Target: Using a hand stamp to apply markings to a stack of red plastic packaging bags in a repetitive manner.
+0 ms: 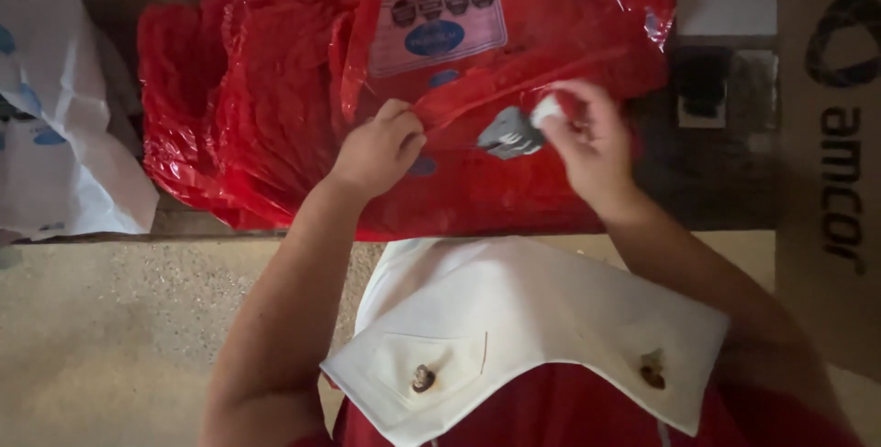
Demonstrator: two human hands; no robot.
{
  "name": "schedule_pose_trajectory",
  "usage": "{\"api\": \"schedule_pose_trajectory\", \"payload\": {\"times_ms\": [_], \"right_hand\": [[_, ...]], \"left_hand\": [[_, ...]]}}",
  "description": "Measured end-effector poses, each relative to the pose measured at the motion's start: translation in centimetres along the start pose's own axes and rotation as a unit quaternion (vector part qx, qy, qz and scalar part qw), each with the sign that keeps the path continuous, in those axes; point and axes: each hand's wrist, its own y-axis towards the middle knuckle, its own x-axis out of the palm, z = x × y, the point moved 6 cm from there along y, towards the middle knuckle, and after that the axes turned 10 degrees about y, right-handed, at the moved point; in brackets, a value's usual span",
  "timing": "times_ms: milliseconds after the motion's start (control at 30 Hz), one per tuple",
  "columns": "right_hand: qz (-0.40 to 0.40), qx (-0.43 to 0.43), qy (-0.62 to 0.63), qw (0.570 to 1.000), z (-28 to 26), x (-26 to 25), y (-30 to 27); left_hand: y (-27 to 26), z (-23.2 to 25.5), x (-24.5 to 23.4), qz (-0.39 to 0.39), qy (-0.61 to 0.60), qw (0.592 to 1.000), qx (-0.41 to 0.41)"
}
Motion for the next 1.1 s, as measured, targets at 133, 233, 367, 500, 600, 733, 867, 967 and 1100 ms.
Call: {"api": "schedule_pose_trajectory", "payload": {"times_ms": [133,233,367,500,600,733,867,967,1100], "right_hand": [[0.088,0.152,0.204,0.963,0.4,-0.2,-0.2],[0.073,0.175,0.271,0.944,2.9,-0.3,-0.2],[0.089,0.145,0.219,0.961,1.8,-1.2,-1.0],[0.017,-0.019,0.027,0.999,-2.5,-2.1,-1.2],[-0.002,-0.084,-0.014,0.996,-3.0,-2.6,-2.1],[-0.022,-0.117,-0.033,0.992,-3.6,-2.7,-2.9],[-0.031,-0.087,-0.064,0.994,-1.2,-1.9,-3.7],[-0.106,-0.140,-0.116,0.978,-0.7,1.4,-3.7],[-0.098,-0.261,-0.213,0.936,1.3,5.3,-4.1]], "left_hand": [[-0.2,0.4,-0.2,0.036,0.022,0.999,0.014],[0.0,-0.3,1.6,0.068,0.081,0.994,0.007],[-0.7,0.8,0.4,0.020,0.062,0.998,-0.002],[-0.5,1.1,-0.5,-0.073,0.076,0.994,0.010],[-0.9,1.3,-0.2,-0.103,0.077,0.990,0.062],[-0.5,0.4,1.5,-0.049,0.076,0.993,0.073],[-0.4,0.2,0.4,-0.058,0.030,0.997,0.052],[-0.2,-0.3,-0.5,-0.032,-0.069,0.997,0.015],[0.2,-1.2,0.3,0.033,-0.047,0.998,0.016]]}}
